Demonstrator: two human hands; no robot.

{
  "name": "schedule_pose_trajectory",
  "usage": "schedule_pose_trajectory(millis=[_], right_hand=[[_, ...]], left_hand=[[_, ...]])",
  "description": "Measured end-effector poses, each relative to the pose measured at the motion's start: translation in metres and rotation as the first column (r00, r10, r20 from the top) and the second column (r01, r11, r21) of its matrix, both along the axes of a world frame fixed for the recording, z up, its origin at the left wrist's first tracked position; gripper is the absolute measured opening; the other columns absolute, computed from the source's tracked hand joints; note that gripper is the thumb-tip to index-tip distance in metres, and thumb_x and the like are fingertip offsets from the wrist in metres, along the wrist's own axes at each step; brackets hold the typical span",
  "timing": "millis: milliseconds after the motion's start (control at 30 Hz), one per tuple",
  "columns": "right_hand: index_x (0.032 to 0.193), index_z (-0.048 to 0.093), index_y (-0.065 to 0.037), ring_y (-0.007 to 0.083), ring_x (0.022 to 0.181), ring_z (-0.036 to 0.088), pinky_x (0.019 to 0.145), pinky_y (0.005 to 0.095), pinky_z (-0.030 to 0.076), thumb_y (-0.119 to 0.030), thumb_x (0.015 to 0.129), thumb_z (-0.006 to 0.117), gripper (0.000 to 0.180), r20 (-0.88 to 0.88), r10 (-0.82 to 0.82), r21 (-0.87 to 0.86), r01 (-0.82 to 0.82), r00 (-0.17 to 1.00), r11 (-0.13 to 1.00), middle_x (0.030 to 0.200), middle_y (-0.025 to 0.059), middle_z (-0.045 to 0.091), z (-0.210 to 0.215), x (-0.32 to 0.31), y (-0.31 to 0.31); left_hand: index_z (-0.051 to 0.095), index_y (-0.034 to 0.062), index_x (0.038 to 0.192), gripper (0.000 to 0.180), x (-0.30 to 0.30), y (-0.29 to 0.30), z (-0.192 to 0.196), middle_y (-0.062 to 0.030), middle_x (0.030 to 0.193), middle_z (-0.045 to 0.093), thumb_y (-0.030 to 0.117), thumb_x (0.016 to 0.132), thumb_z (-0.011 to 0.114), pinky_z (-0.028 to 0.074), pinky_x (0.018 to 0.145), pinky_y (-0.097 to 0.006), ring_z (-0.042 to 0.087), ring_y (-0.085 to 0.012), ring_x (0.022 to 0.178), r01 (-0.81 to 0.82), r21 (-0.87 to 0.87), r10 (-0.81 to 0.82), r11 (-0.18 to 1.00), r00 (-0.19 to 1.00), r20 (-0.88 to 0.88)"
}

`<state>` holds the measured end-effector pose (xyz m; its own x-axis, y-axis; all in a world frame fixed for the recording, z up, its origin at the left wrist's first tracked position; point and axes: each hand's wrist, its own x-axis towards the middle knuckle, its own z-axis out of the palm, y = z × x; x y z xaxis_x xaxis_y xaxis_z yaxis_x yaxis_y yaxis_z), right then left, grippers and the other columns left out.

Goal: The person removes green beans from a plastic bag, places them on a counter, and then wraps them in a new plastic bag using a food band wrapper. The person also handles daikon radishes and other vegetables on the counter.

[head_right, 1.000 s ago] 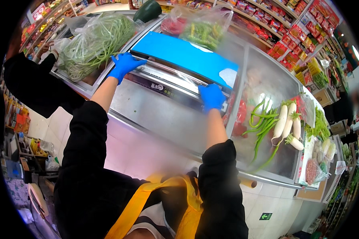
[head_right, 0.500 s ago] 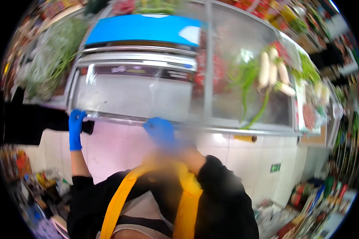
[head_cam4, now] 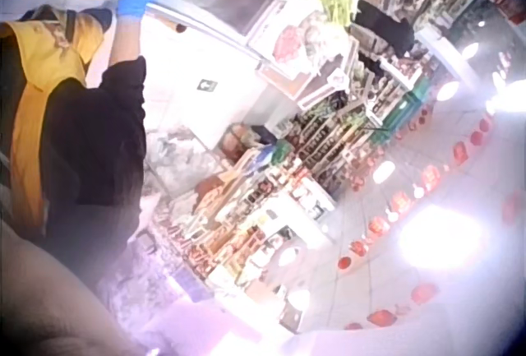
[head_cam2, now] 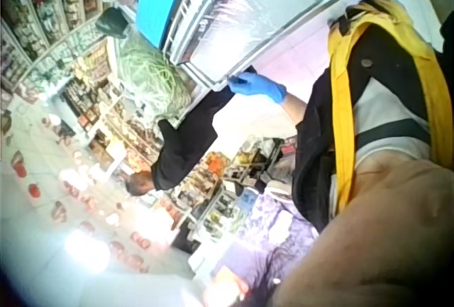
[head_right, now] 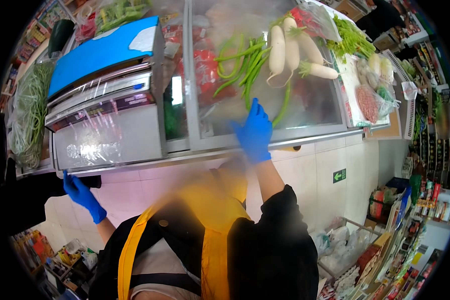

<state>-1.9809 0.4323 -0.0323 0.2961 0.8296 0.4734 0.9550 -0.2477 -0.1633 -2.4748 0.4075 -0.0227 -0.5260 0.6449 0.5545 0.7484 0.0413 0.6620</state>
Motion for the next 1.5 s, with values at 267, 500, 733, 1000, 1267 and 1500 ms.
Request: schedule_pose_trajectory(millis=[267, 500, 733, 1000, 1267, 1500], right_hand=[[0.101, 0.060, -0.005, 0.0306, 0.073, 0.062, 0.066, 0.0403, 0.048, -0.022, 0.081, 0.057, 0.027, -0.666, 0.354, -0.201, -0.615, 0.657, 0.762, 0.080, 0.0161, 0.063, -0.031, 0.107, 0.018], [0.090, 0.061, -0.006, 0.0231, 0.068, 0.060, 0.058, 0.0356, 0.046, -0.016, 0.078, 0.057, 0.016, -0.157, 0.759, -0.084, -0.774, 0.632, 0.628, 0.077, 0.0079, 0.061, -0.018, 0.199, 0.106], [0.096, 0.058, -0.012, 0.0278, 0.076, 0.062, 0.060, 0.0388, 0.047, -0.022, 0.073, 0.060, 0.025, 0.134, 0.733, -0.190, -0.709, 0.667, 0.679, 0.086, 0.0075, 0.062, -0.044, 0.230, 0.268], [0.084, 0.059, -0.011, 0.0330, 0.071, 0.060, 0.061, 0.0423, 0.047, -0.031, 0.082, 0.055, 0.021, -0.385, 0.861, -0.369, -0.910, 0.332, 0.186, 0.076, 0.0129, 0.062, -0.006, 0.196, 0.199], [0.102, 0.062, -0.013, 0.0304, 0.092, 0.058, 0.075, 0.0421, 0.047, -0.023, 0.083, 0.052, 0.024, -0.368, 0.855, -0.427, -0.883, 0.366, 0.195, 0.104, 0.0100, 0.060, -0.005, 0.234, 0.267], [0.095, 0.061, -0.014, 0.0319, 0.083, 0.059, 0.071, 0.0419, 0.048, -0.020, 0.075, 0.059, 0.021, 0.212, 0.885, -0.480, -0.745, 0.415, 0.464, 0.089, 0.0133, 0.060, -0.049, 0.240, 0.359]], left_hand=[[0.056, 0.0078, 0.117, 0.036, 0.385, 0.064, -0.020, -0.0067, 0.082, 0.063, 0.016, 0.083, 0.061, 0.047, 0.064, -0.028, 0.059, -0.0151, 0.070, 0.719, -0.455, -0.578, 0.525, 0.694, 0.430], [0.058, 0.0072, 0.106, 0.026, 0.447, 0.068, -0.068, -0.0138, 0.071, 0.058, 0.023, 0.085, 0.058, 0.044, 0.057, -0.033, 0.057, -0.0185, 0.062, 0.413, -0.691, -0.537, 0.593, 0.842, 0.043], [0.058, 0.0041, 0.103, 0.023, 0.405, 0.032, -0.061, -0.0152, 0.070, 0.058, 0.021, 0.088, 0.055, 0.043, 0.056, -0.031, 0.053, -0.0180, 0.059, 0.321, -0.416, -0.180, 0.851, 0.922, 0.342], [0.057, 0.0059, 0.113, 0.025, 0.399, 0.050, -0.055, -0.0166, 0.086, 0.062, 0.011, 0.089, 0.050, 0.046, 0.066, -0.032, 0.061, -0.0234, 0.075, 0.322, -0.443, -0.116, 0.837, 0.895, 0.431], [0.060, 0.0096, 0.111, 0.029, 0.385, 0.055, -0.061, -0.0165, 0.093, 0.060, 0.004, 0.083, 0.053, 0.047, 0.075, -0.034, 0.059, -0.0314, 0.084, 0.498, -0.427, -0.463, 0.755, 0.866, 0.191], [0.061, 0.0099, 0.109, 0.030, 0.392, 0.057, -0.046, -0.0152, 0.101, 0.058, 0.007, 0.079, 0.060, 0.046, 0.078, -0.038, 0.055, -0.0332, 0.094, 0.460, -0.409, -0.445, 0.788, 0.885, 0.138]])
